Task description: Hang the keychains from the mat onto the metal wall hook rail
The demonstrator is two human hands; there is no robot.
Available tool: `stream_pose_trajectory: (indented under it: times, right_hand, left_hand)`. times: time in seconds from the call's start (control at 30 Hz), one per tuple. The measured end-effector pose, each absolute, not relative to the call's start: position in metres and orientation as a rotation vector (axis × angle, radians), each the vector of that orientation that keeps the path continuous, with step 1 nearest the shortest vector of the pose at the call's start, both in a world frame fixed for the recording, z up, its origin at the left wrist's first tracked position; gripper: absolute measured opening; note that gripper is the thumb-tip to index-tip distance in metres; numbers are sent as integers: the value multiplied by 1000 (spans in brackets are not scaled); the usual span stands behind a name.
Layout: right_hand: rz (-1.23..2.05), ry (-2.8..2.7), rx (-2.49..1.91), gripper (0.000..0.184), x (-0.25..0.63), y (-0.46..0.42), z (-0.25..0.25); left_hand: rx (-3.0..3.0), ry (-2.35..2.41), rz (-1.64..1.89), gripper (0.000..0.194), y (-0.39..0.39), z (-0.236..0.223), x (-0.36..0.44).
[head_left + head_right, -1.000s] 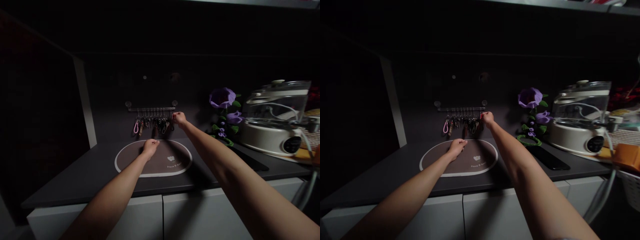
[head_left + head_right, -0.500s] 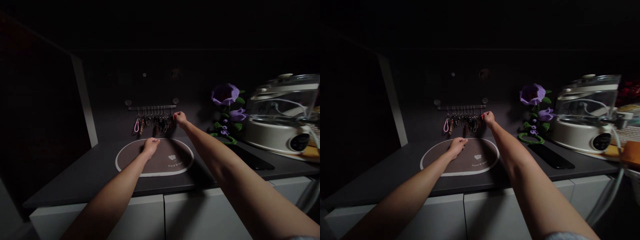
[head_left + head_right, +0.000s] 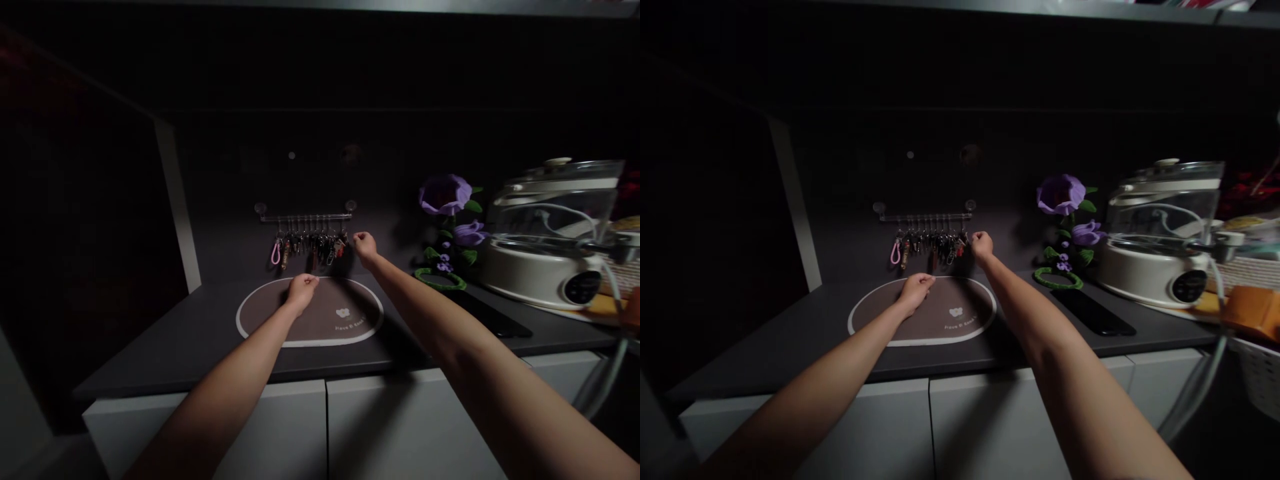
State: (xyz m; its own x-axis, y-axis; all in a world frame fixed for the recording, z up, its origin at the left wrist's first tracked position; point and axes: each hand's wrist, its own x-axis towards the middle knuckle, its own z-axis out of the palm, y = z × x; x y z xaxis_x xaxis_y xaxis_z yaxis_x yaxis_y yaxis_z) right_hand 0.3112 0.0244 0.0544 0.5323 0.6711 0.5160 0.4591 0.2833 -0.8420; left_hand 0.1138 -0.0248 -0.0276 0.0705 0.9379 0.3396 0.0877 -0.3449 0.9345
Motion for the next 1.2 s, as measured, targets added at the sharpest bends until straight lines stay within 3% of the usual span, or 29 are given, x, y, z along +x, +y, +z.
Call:
stream_pose_trajectory:
  times: [0.07,0.23,0.4,0.53,0.77,1.07,1.2]
  right_hand:
    - [195,-1065,-1315,12,303,11,49]
    - [401,-1225,-1089,42,269,-36,32]
    - [437,-1502,-880,79,247,-89,13]
    - [434,-1679,-903,93,245,-115,-4]
    - [303,-1817,-931,88,245,-134,-16]
    - [283,-1808,-961,89,245,-133,-20]
    - [309,-1700,-1023,88,256,-115,-10]
  left_hand:
    - [1585,1015,1417,22,-30,-22,113]
    - [1732,874,1450,81,-48,3,109]
    - [1921,677,1393,104,-77,22,88]
    - [2037,646,1334,106,-100,9,64]
    - [2148,736,1257,99,-112,-19,43]
    - [2048,754,1247,103,-111,-23,44]
    - [1940,1025,1404,100,-85,-11,37]
